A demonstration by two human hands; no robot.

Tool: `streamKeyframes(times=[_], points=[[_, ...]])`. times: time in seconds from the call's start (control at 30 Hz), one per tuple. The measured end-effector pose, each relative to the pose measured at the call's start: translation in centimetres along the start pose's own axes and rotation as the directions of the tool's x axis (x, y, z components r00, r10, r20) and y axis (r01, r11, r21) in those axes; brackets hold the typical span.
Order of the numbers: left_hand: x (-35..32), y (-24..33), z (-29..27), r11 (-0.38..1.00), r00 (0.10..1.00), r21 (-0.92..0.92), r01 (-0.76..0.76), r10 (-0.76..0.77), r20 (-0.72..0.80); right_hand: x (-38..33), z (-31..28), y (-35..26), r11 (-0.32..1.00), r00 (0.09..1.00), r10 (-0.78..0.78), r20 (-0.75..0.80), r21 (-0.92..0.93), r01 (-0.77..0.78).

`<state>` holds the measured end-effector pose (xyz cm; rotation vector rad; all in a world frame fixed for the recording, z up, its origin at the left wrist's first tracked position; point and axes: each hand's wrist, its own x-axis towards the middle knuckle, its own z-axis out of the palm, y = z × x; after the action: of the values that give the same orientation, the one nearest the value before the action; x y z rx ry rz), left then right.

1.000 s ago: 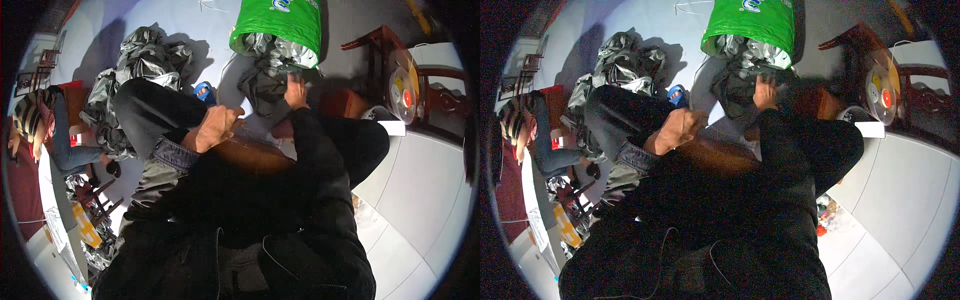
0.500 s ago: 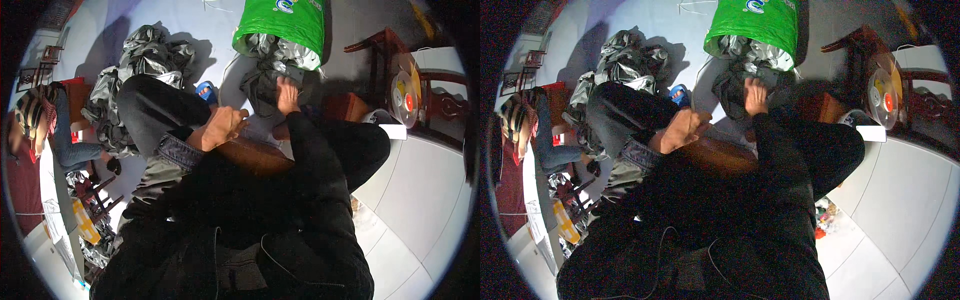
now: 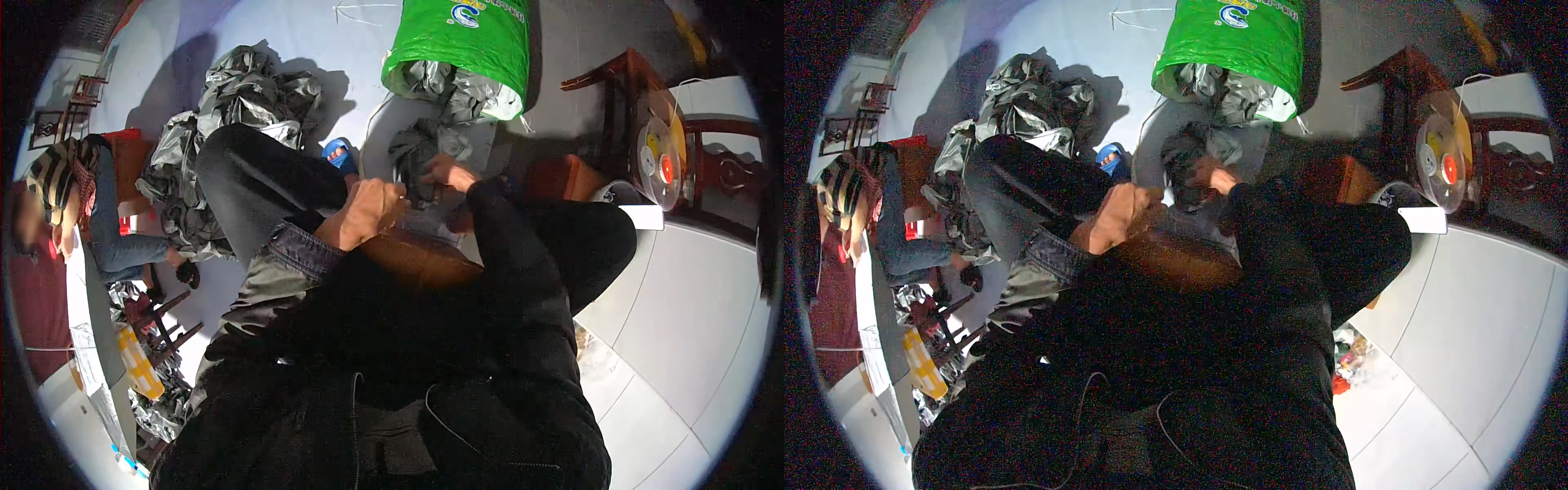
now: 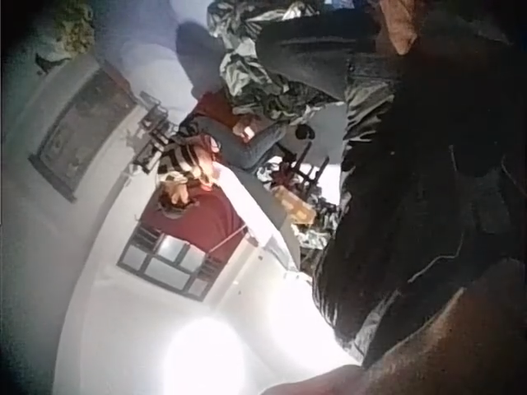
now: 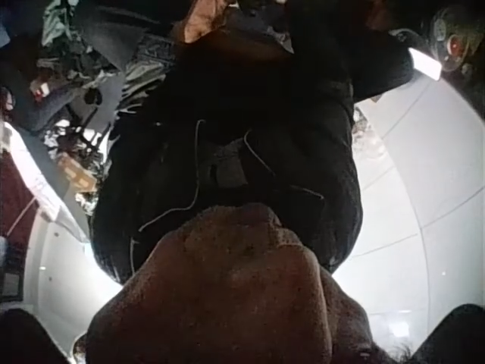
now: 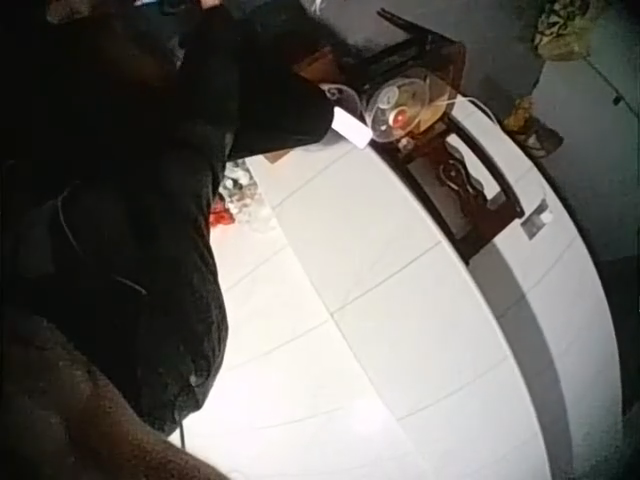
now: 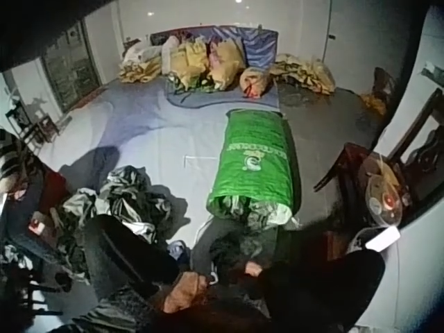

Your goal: Packing various components and items into bags while sitting on the floor.

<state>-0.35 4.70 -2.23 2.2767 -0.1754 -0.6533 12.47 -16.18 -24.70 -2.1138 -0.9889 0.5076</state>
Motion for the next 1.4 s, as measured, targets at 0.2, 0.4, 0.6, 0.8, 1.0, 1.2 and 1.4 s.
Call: streamKeyframes(times=[0.2,0.4,0.6,0.8,1.0,1.2,1.4], points=[[1.8,0.5,1.0,0.990,0.986,0.082,-0.114,0.123,-0.113,0.8,-7.7,-10.6,0.596,0.800,0.565,-0.203,0.771,-0.224],[2.9,1.7,1.0,0.996,0.981,0.089,-0.005,0.022,-0.192,-2.5,-11.9,-20.7,0.405,0.743,0.660,-0.111,0.886,-0.228],[2.4,0.9,0.3,0.965,0.964,-0.207,-0.163,0.110,-0.243,-3.3,-12.9,-27.7,0.358,0.801,0.590,-0.099,0.921,-0.150],[2.8,3.7,0.4,0.563,0.846,-0.736,-0.376,-0.115,-0.521,-5.0,-14.6,-31.8,0.501,0.865,0.484,-0.132,0.852,-0.150],[1.1,7.5,-1.9,0.371,0.931,-0.907,-0.199,-0.217,-0.293,-8.9,-18.1,-21.6,0.843,0.475,0.460,-0.750,0.536,0.029],[2.3,7.3,-1.7,0.092,0.975,-0.996,-0.019,-0.218,-0.039,-10.3,-16.0,-15.1,0.767,0.648,0.580,-0.495,0.601,-0.227],[1.2,6.6,-3.2,0.083,0.991,-0.995,-0.047,-0.122,-0.057,-7.5,-15.9,-21.4,0.940,0.779,0.335,-0.530,0.125,-0.319]])
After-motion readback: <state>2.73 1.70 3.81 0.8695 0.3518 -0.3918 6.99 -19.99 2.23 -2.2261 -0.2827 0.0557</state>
